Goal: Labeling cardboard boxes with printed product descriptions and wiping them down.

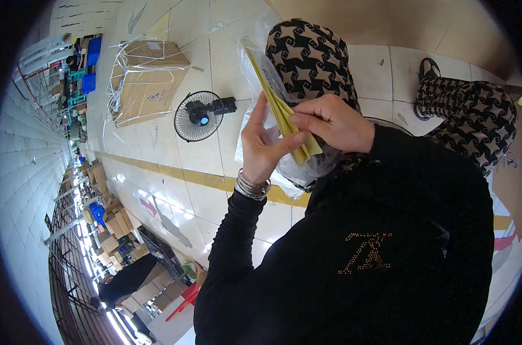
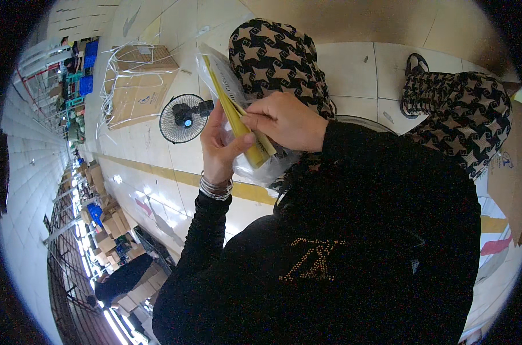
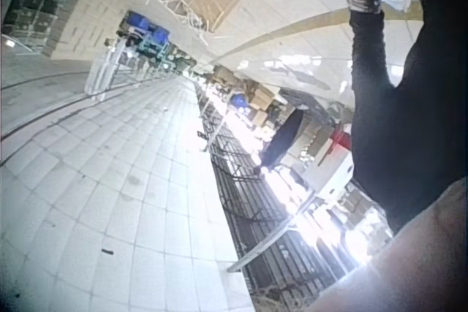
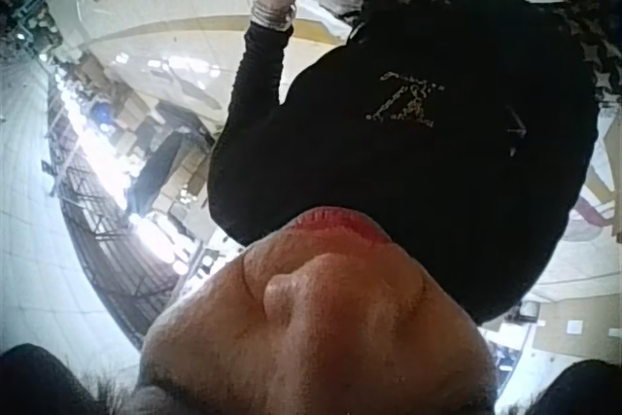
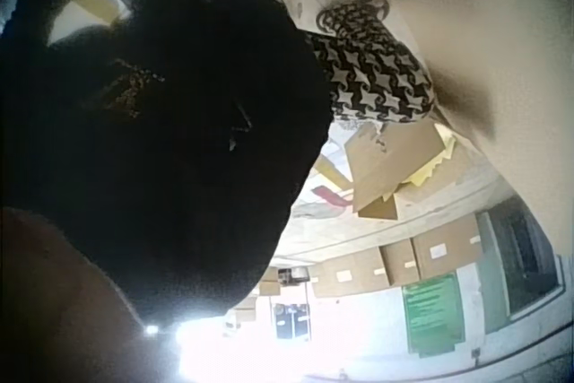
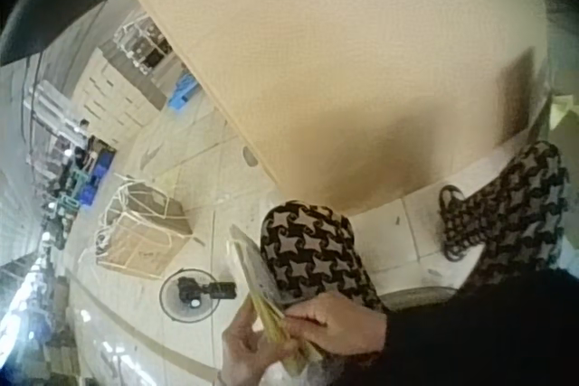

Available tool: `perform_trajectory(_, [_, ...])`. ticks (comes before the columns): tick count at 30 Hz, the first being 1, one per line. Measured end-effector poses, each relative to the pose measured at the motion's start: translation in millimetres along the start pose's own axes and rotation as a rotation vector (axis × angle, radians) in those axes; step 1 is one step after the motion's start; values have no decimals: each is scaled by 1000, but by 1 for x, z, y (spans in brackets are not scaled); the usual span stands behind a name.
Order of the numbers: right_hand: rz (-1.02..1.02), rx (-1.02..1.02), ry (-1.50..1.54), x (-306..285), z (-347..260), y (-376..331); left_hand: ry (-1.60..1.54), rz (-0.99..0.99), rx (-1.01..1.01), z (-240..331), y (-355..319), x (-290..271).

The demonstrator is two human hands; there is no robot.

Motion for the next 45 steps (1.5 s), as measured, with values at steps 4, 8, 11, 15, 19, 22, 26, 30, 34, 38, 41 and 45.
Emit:
perform_trajectory(4, [-60, 64, -31, 2, 7, 0, -160, 38, -117, -9, 2, -10])
perform_trajectory(8, [-27, 83, 167, 4, 4, 1, -339, 48, -255, -21, 1, -22])
perform_trajectory(11, [-19, 117, 125, 4, 4, 3, -409, 70, -289, -26, 0, -29])
perform_trajectory(15, [123, -111, -145, -1, -14, 6, -444, 43, -290, -27, 0, -33])
perform_trajectory(19, [26, -514, -604, 9, -40, 6, -446, 8, -282, -23, 0, -35])
perform_trajectory(22, [34, -945, -650, 9, -64, -2, -402, -16, -262, -15, 0, -36])
perform_trajectory(26, [-71, -1067, -755, 0, -63, -6, -265, 24, -142, -3, -3, -37])
perform_trajectory(30, [-75, -1106, -815, 1, -67, -11, -25, 78, 95, 10, -6, -36])
perform_trajectory(34, [-164, -1249, -938, 43, -89, 2, 347, 19, 251, 27, -5, -39])
perform_trajectory(38, [-313, -1471, -979, 84, -125, 12, 408, -44, 354, 61, -4, -65])
perform_trajectory(41, [-99, -1700, -737, 91, -172, 3, 563, -160, 177, 63, -11, -89])
perform_trajectory(45, [-31, -1631, -403, 72, -224, 24, 629, -176, 252, 61, -16, -111])
Point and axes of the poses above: each hand's wrist, its own y-axis towards the middle knuckle, its own x-axis out of the palm, z = x × y, the point moved 7 cm from there along y, towards the middle knuckle, and after that the axes turned 13 degrees about z, right-handed, at the moved point
